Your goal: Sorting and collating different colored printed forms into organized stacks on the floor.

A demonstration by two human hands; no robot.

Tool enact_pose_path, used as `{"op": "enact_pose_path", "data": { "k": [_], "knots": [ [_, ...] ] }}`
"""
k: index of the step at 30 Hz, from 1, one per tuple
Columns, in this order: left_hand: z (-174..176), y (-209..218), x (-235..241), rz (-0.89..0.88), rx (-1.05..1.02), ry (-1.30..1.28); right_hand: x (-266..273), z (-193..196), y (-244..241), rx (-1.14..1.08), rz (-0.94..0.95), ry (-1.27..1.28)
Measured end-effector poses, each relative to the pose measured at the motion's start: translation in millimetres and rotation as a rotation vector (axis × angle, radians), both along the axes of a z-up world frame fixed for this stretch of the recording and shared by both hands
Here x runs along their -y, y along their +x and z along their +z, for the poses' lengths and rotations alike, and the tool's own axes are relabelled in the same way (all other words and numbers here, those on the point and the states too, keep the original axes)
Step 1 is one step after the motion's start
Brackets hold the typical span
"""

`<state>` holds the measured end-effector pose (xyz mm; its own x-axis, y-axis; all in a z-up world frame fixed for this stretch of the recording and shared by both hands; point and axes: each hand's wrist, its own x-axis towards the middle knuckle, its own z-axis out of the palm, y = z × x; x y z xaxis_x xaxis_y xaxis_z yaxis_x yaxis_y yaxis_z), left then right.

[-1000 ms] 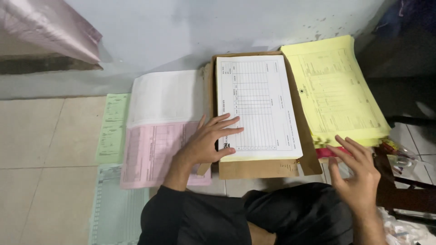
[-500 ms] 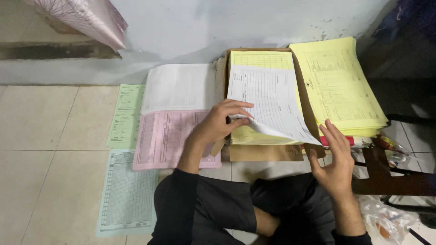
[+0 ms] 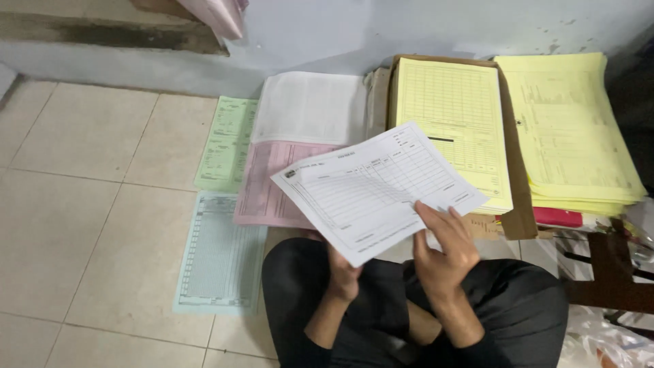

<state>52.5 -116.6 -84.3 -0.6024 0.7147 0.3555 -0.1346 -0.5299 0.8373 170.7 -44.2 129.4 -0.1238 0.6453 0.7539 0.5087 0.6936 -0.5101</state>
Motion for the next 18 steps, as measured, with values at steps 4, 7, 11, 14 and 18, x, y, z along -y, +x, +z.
{"op": "enact_pose_path", "data": {
  "k": [4, 7, 11, 14, 18],
  "knots": [
    [132, 5, -10, -0.209, -0.090, 0.280, 25, 6, -57, -0.019, 0.107, -0.074],
    [151, -24, -6, -0.338, 0.000, 0.377, 36, 18, -81, 0.050, 0.235, -0.195],
    [100, -62, -2, -0.204, 0.087, -0.034, 33, 21, -92, 0.098, 0.301, -0.206],
    [99, -77, -25, 0.073, 0.208, -0.172, 31, 30, -97, 0.228, 0.336, -0.126],
    [164, -103, -55, 0.254, 0.534, -0.160, 20, 30, -91, 0.360, 0.411, -0.113]
  ]
}}
